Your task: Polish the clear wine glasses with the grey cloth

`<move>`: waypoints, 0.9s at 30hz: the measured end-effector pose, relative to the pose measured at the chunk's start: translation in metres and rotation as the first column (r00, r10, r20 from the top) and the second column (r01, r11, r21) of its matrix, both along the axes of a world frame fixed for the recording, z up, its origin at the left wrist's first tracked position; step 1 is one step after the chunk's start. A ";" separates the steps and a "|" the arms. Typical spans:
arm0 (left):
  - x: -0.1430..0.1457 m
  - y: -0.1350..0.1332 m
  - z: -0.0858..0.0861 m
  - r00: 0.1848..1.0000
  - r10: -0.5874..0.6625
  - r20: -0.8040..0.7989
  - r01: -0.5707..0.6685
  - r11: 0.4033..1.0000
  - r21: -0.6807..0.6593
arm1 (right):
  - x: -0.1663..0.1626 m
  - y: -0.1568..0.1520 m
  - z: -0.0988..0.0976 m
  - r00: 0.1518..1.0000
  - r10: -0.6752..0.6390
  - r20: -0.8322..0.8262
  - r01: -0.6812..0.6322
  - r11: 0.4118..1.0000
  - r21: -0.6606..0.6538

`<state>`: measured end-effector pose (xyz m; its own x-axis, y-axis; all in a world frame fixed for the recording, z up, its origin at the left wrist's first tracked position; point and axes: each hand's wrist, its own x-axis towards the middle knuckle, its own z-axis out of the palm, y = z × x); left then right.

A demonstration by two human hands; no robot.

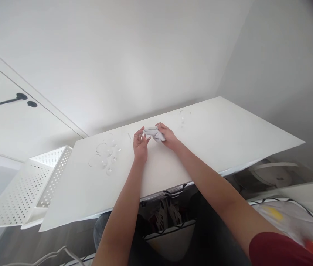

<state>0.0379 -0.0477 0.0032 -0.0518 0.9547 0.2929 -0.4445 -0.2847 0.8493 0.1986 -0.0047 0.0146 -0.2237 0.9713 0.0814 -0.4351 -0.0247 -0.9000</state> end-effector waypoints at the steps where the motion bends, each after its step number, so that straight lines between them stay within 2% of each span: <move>1: 0.000 0.000 -0.001 1.000 0.019 -0.010 -0.019 1.000 0.003 | -0.002 0.000 0.000 0.998 -0.043 0.039 0.041 0.998 0.039; 3: -0.001 0.001 -0.003 0.998 0.059 -0.014 -0.059 0.998 0.006 | -0.004 -0.002 0.001 0.990 -0.045 0.131 0.034 0.996 0.083; 5: -0.003 0.003 -0.006 0.996 0.089 -0.002 -0.089 0.996 0.001 | -0.003 -0.003 0.002 0.984 0.078 0.159 -0.089 0.994 0.059; 7: -0.005 0.005 -0.007 0.995 0.100 0.011 -0.100 0.995 -0.005 | 0.000 -0.005 0.003 0.967 0.230 0.110 -0.233 0.972 0.020; 8: -0.005 0.005 -0.007 0.995 0.101 0.018 -0.101 0.995 -0.007 | 0.001 -0.004 0.004 0.963 0.261 0.068 -0.263 0.965 0.015; 9: -0.005 0.005 -0.007 0.994 0.102 0.025 -0.102 0.995 -0.011 | 0.002 -0.004 0.004 0.969 0.247 0.019 -0.247 0.969 0.018; 11: -0.004 0.005 -0.007 0.994 0.104 0.025 -0.104 0.994 -0.023 | 0.003 -0.002 0.002 0.991 0.114 -0.065 -0.113 0.993 0.011; 13: -0.003 0.004 -0.007 0.994 0.105 0.004 -0.105 0.994 -0.025 | 0.002 0.000 0.001 0.999 -0.026 -0.047 0.026 1.000 -0.009; 14: -0.002 0.004 -0.007 0.995 0.102 -0.008 -0.102 0.995 -0.019 | 0.001 0.000 0.001 0.999 -0.042 -0.003 0.042 0.999 -0.015; 16: -0.002 0.003 -0.006 0.995 0.100 -0.012 -0.100 0.995 -0.004 | 0.001 -0.001 0.003 0.997 0.038 0.067 -0.037 0.999 -0.028; 19: -0.004 0.004 -0.006 0.992 0.125 0.018 -0.125 0.992 -0.005 | 0.002 -0.006 0.009 0.984 0.177 0.017 -0.176 0.984 -0.028; 21: -0.003 0.003 -0.004 0.990 0.137 0.019 -0.136 0.991 -0.014 | 0.002 -0.008 0.011 0.986 0.167 0.015 -0.168 0.986 0.007; 24: 0.002 0.000 -0.002 0.997 0.078 -0.008 -0.079 0.996 -0.046 | 0.002 -0.004 0.007 1.000 0.011 -0.018 -0.011 1.000 0.016; 27: 0.006 0.000 -0.002 0.998 -0.070 -0.011 0.068 0.992 -0.109 | 0.006 0.006 0.001 0.978 -0.158 -0.133 0.158 0.987 -0.010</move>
<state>0.0438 -0.0482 0.0010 0.0188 0.9820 0.1879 -0.4474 -0.1598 0.8800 0.2045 0.0008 0.0156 -0.0549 0.9934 0.1006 -0.5493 0.0541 -0.8339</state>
